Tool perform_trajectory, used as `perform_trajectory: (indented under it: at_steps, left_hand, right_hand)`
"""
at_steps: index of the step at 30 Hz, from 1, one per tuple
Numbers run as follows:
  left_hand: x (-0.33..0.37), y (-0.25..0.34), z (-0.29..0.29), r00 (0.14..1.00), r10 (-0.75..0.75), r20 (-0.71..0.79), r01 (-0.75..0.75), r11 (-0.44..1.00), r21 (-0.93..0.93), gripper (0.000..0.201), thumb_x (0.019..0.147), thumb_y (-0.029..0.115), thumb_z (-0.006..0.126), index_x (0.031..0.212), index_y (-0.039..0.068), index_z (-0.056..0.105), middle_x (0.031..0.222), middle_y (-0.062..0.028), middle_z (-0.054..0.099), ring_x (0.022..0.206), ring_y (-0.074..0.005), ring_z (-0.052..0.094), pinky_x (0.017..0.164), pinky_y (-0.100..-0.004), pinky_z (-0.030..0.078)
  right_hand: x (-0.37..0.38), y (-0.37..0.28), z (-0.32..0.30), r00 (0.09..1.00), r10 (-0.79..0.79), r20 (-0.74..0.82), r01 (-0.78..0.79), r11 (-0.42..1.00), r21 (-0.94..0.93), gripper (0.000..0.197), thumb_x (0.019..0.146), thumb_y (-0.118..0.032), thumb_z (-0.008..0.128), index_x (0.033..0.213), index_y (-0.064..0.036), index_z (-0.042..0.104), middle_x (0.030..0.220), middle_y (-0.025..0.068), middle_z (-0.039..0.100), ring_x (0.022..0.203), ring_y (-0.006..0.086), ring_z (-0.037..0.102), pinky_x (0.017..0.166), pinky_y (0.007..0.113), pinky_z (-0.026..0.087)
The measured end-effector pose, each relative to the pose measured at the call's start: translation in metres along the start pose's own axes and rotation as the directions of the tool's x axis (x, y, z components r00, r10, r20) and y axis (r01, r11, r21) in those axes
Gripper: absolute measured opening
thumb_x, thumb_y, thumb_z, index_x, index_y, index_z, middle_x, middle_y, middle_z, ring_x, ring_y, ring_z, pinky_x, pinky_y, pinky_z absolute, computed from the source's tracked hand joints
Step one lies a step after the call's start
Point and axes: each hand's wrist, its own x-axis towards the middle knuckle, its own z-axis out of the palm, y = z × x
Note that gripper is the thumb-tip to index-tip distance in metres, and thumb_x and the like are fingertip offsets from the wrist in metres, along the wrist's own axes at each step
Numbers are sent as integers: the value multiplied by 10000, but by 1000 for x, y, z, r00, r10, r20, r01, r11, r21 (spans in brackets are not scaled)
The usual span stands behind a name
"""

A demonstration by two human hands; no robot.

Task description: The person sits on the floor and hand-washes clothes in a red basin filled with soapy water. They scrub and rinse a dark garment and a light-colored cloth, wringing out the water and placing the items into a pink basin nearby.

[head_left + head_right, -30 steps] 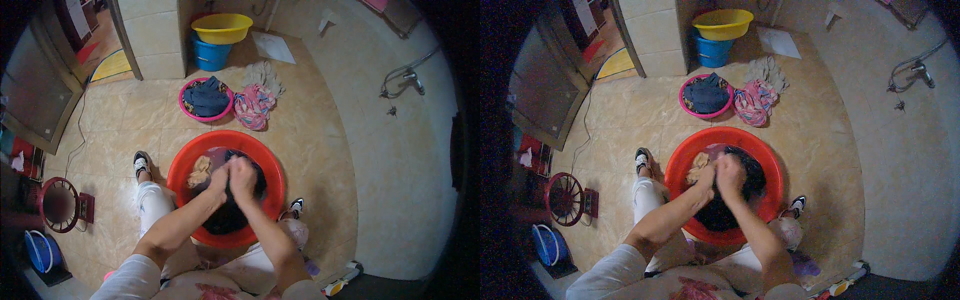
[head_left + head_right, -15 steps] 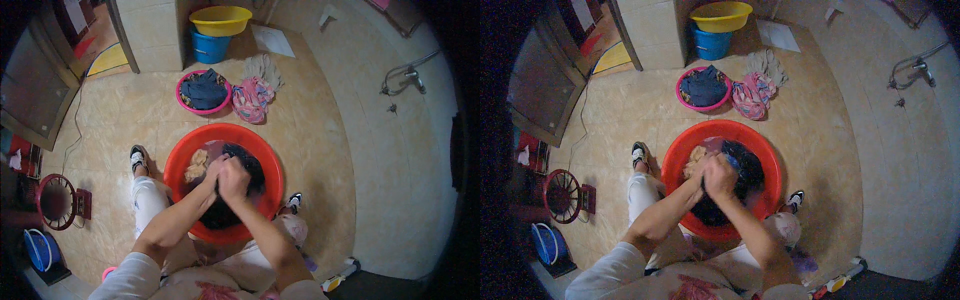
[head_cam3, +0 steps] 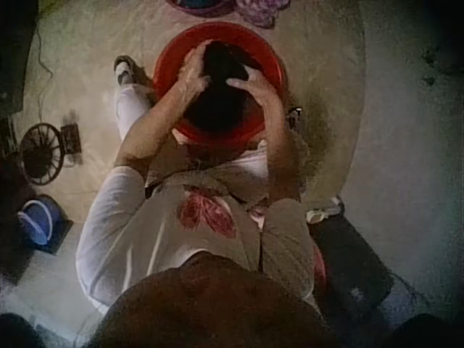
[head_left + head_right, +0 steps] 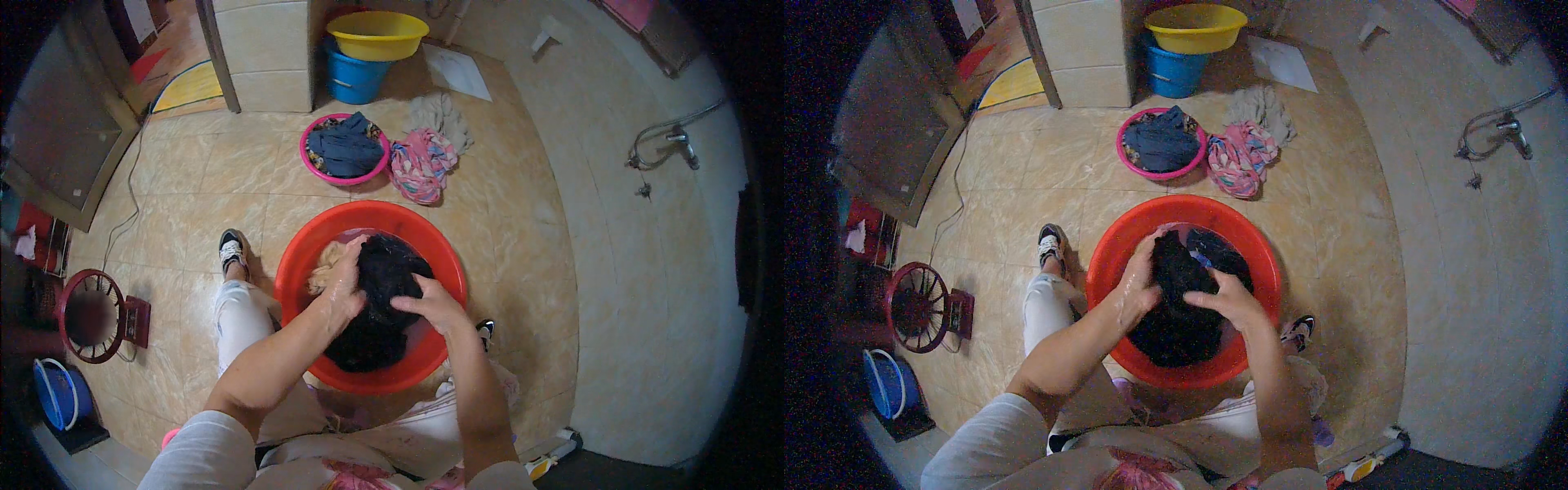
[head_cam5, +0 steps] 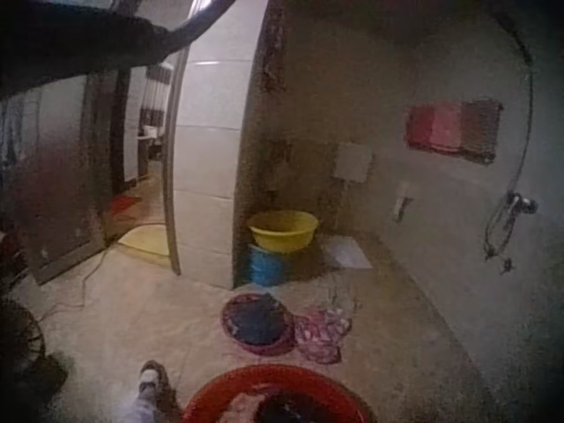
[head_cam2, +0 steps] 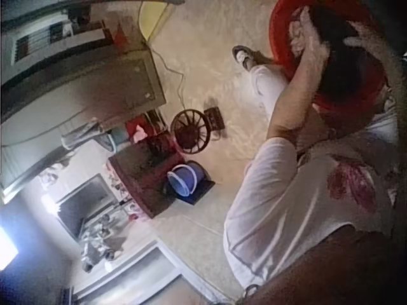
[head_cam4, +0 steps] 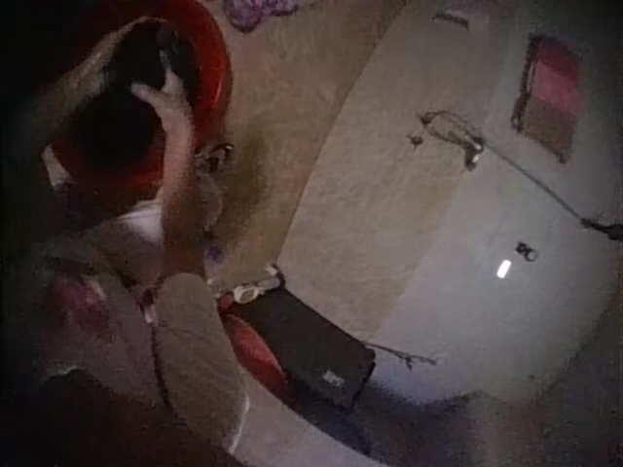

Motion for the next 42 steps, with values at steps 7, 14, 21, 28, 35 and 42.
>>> perform_trajectory:
  at_steps: [7,14,21,28,35,42]
  left_hand:
    - [-7,-8,-3,933,-222,-285,244,969,43,424,919,433,469,1194,118,532,1140,-104,598,985,-263,593,821,-416,515]
    - [16,-28,-45,942,-266,-203,300,940,162,432,934,467,427,1214,152,523,1147,-100,597,1022,-269,583,880,-443,483]
    - [-2,4,5,990,84,-110,-74,993,92,478,943,500,411,1256,152,508,1230,-42,539,1036,-209,550,928,-386,441]
    - [43,-42,-58,993,95,-71,-64,933,355,368,959,362,453,1177,89,567,1093,-58,583,977,-164,538,862,-296,426]
    - [36,-34,-57,978,135,-160,-36,863,504,350,945,384,437,1053,85,583,981,-53,592,887,-180,546,786,-329,453]
    - [22,-46,-26,934,87,-346,62,915,399,233,876,284,534,889,74,633,848,-70,599,778,-171,538,687,-368,445]
  right_hand:
    - [9,2,-16,793,-307,-525,230,951,-208,201,790,-99,692,957,-17,618,856,36,622,806,124,584,753,263,468]
    - [26,-12,9,761,-72,-645,330,899,289,199,785,-49,662,948,-36,550,906,63,614,866,184,584,852,306,449]
    - [1,-8,79,645,-750,-143,464,533,-707,278,676,-42,734,939,-90,658,1036,69,627,890,254,635,779,332,517]
    - [25,10,84,616,-750,-240,254,478,-841,150,779,-117,617,689,-37,527,745,131,511,627,334,521,538,428,411]
    - [27,5,102,620,-738,-266,329,553,-765,141,785,-192,654,764,-66,595,819,111,553,741,306,592,650,389,486]
    - [55,21,57,592,-628,-505,-6,623,-782,313,890,-280,541,691,-43,588,738,146,583,650,352,579,576,446,449]
